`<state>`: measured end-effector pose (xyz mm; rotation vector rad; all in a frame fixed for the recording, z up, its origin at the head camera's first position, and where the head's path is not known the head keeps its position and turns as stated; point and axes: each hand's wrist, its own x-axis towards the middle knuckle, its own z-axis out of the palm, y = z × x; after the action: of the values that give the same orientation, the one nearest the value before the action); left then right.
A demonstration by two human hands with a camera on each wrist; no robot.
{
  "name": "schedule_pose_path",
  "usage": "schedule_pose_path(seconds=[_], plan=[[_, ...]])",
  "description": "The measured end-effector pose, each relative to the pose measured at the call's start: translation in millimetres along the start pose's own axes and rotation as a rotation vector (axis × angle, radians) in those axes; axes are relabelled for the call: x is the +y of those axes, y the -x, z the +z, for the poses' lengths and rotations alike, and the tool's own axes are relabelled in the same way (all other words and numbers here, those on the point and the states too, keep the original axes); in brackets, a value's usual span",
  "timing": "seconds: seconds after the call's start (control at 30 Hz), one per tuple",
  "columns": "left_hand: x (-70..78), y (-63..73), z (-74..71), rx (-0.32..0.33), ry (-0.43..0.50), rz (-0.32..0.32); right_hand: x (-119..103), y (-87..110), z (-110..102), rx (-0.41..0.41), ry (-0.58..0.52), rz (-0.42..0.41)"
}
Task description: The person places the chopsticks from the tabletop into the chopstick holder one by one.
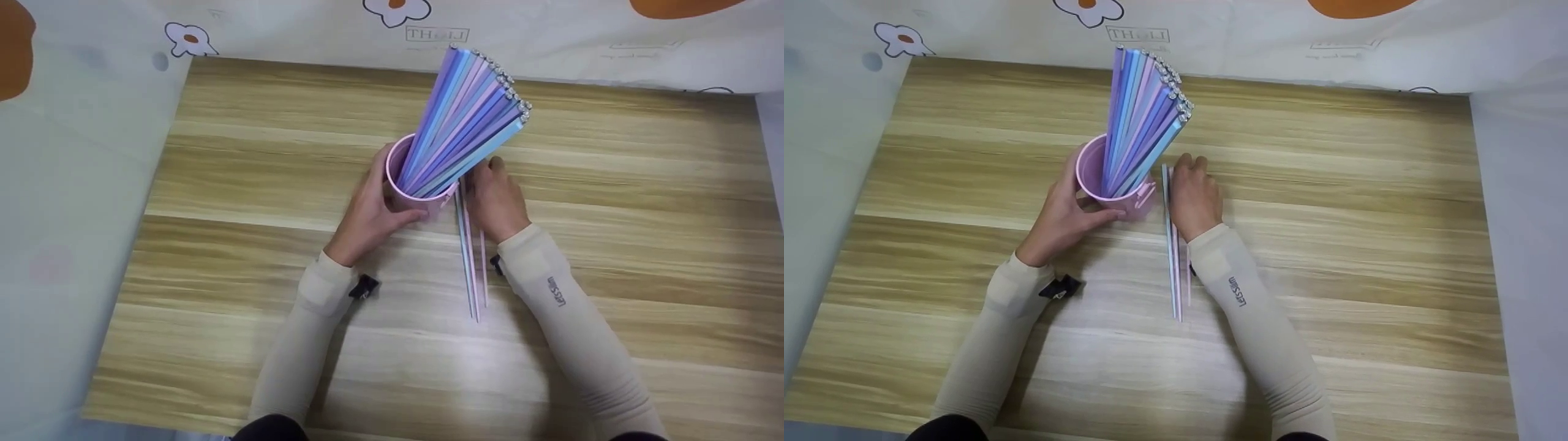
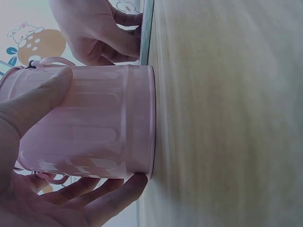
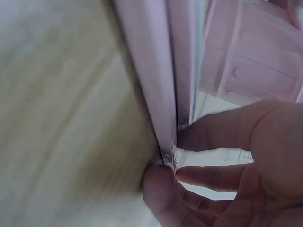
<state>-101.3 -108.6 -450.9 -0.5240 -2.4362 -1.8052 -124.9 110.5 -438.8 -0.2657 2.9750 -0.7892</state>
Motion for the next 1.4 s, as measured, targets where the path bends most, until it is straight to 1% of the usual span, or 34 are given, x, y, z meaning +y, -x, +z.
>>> schedule_pose_path(seconds=[0.13,0.2,0.3,0.43,0.57,0.67,0.73,0.8,0.9,0.97,1.0,1.07,1.17,1.23,1.3,1.4], plan=[[2.2,-0.4,0.5,0.002,0.012,0.002,3,-0.8,-2,0.011,-0.041,0.017],[6.9,-0.2,0.1,0.003,0.018,0.000,4,-0.9,-6,0.024,-0.075,0.030],[20.7,1.0,-2.7,-0.002,0.022,-0.018,4,-0.4,-15,0.057,-0.116,0.037],[37.6,2.6,-6.8,-0.009,0.012,-0.035,1,0.0,-29,0.103,-0.126,0.062],[41.5,2.8,-8.0,-0.010,0.005,-0.033,-3,0.6,-44,0.171,-0.152,0.084],[39.8,2.6,-7.9,-0.007,0.009,-0.029,-7,2.0,-55,0.248,-0.207,0.046],[37.7,2.3,-7.6,-0.006,0.010,-0.028,-10,4.0,-63,0.292,-0.277,0.031],[29.7,1.9,-5.8,-0.004,0.008,-0.023,-14,6.5,-70,0.341,-0.356,0.025],[14.4,0.9,-3.0,-0.002,-0.001,-0.003,-22,10.9,-78,0.426,-0.525,0.026],[4.3,0.2,-1.5,0.000,-0.003,0.016,-26,12.5,-81,0.492,-0.649,0.010],[2.8,-0.1,-1.4,0.000,-0.008,0.020,-28,13.0,-82,0.524,-0.725,-0.003],[10.9,0.2,-2.8,0.000,-0.004,0.013,-31,13.6,-84,0.602,-0.854,-0.040],[27.5,1.3,-5.6,-0.001,0.005,-0.009,-35,12.9,-87,0.740,-1.032,-0.104],[38.2,1.7,-7.4,-0.002,0.005,-0.016,-38,12.6,-90,0.839,-1.094,-0.155],[40.2,1.4,-7.9,-0.003,-0.007,-0.013,-42,12.5,-94,0.922,-1.166,-0.188],[41.6,0.7,-8.1,-0.002,-0.006,-0.016,-46,13.5,-99,1.024,-1.236,-0.224]])
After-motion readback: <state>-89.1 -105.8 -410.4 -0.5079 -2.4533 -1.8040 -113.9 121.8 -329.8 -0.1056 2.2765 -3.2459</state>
